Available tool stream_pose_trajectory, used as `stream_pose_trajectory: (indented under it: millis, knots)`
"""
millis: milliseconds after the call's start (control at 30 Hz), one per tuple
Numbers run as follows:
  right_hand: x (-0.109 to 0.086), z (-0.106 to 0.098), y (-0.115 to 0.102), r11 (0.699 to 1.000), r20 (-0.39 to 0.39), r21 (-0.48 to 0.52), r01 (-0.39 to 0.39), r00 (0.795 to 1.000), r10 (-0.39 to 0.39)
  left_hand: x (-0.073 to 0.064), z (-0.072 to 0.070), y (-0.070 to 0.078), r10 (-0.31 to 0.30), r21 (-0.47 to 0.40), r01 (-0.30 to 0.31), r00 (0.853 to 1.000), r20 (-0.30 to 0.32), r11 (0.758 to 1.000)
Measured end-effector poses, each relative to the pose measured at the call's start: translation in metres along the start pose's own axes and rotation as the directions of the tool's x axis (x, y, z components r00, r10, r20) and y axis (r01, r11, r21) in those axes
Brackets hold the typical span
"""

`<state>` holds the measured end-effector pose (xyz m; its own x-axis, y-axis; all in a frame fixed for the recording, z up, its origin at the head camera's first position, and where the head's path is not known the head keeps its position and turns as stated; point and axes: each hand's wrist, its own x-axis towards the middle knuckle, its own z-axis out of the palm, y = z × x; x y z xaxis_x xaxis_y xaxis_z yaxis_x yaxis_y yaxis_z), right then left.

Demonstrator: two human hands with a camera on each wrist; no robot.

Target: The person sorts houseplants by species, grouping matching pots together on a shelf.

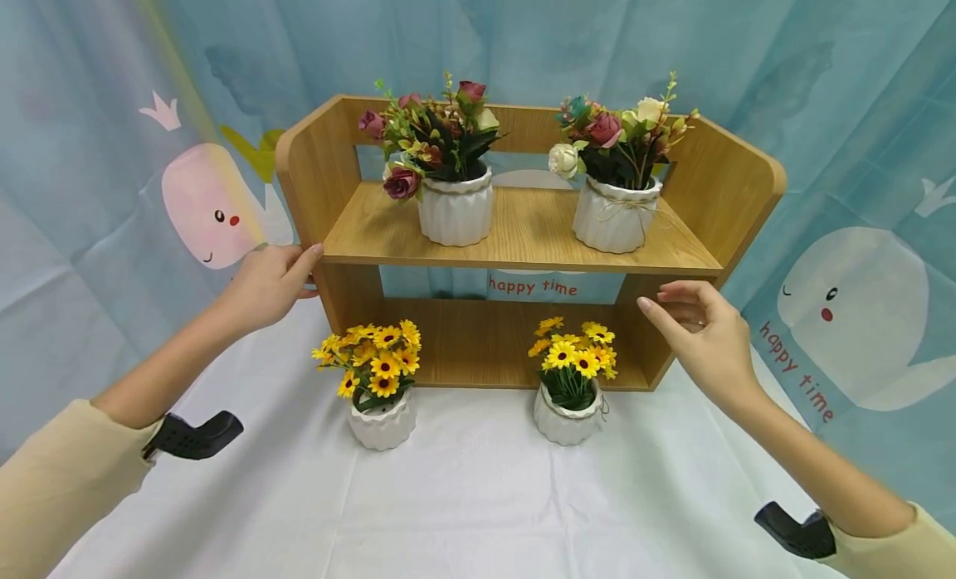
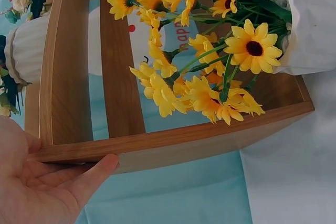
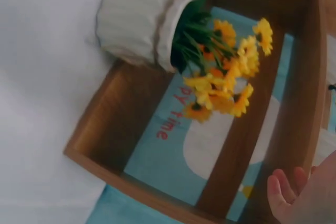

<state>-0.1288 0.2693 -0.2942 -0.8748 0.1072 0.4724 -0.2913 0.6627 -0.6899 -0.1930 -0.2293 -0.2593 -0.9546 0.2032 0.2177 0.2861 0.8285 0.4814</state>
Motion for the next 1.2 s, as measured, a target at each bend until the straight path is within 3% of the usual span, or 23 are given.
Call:
stream_pose_trajectory:
  millis: [267, 600, 900, 1200]
  knots:
    - [-0.019, 0.019, 0.011, 0.999, -0.032, 0.039, 0.007, 0.999, -0.005, 0.000, 0.000, 0.000, 0.000, 0.008, 0.000, 1.000, -0.001, 1.000]
    - [-0.045, 0.041, 0.021, 0.998, -0.060, -0.016, -0.065, 0.996, 0.064, 0.000, 0.000, 0.000, -0.003, -0.001, 0.003, 1.000, 0.002, 1.000]
    - [-0.064, 0.061, 0.031, 0.999, -0.089, -0.034, -0.040, 0.995, 0.037, -0.001, 0.001, -0.001, -0.008, -0.013, 0.008, 1.000, 0.010, 1.000]
    - [-0.082, 0.078, 0.039, 0.994, -0.073, -0.081, -0.072, 0.995, 0.067, 0.000, 0.001, -0.001, -0.006, -0.014, 0.006, 1.000, 0.005, 1.000]
